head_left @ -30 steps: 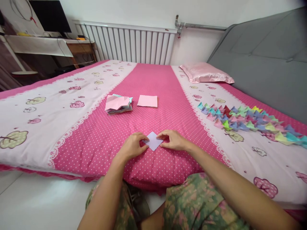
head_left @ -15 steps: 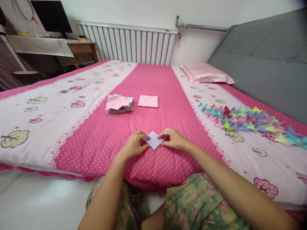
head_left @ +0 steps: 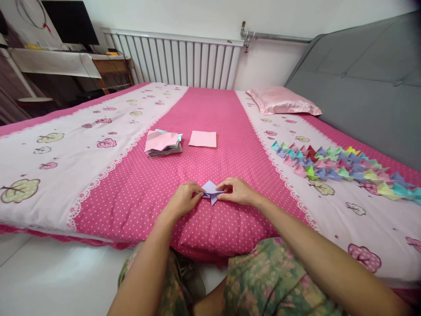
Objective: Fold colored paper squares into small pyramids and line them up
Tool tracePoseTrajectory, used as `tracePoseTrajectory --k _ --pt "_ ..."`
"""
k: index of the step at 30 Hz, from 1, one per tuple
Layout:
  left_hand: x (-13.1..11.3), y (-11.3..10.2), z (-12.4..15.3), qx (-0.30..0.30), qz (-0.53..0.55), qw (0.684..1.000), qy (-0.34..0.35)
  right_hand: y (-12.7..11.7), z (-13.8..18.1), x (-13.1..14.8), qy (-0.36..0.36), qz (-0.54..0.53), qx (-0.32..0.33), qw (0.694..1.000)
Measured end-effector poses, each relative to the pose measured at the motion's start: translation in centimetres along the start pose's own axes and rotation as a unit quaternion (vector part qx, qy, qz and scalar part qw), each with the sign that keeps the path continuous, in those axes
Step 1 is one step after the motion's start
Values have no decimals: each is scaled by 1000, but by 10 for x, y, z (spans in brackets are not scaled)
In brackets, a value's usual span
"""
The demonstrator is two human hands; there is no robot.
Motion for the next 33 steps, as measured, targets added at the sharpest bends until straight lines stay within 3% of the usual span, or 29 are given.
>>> tracePoseTrajectory --k 12,23,33 --pt "-7 -5 1 -4 -21 999 -33 -1 -1 2 32 18 -25 999" --pt "8 16 -10 -114 -114 969 -185 13 -4 0 147 83 -102 980" --pt "4 18 -7 -103 -108 969 -198 17 -2 7 177 102 -131 970"
Point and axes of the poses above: each hand's wrist, its own z-axis away from the middle knuckle, its own y-axis out of the palm, x = y × z, the point moved 3 cm from there along -z, towards the middle knuckle, and after that the axes turned 3 degrees about z, right-handed, at the moved point
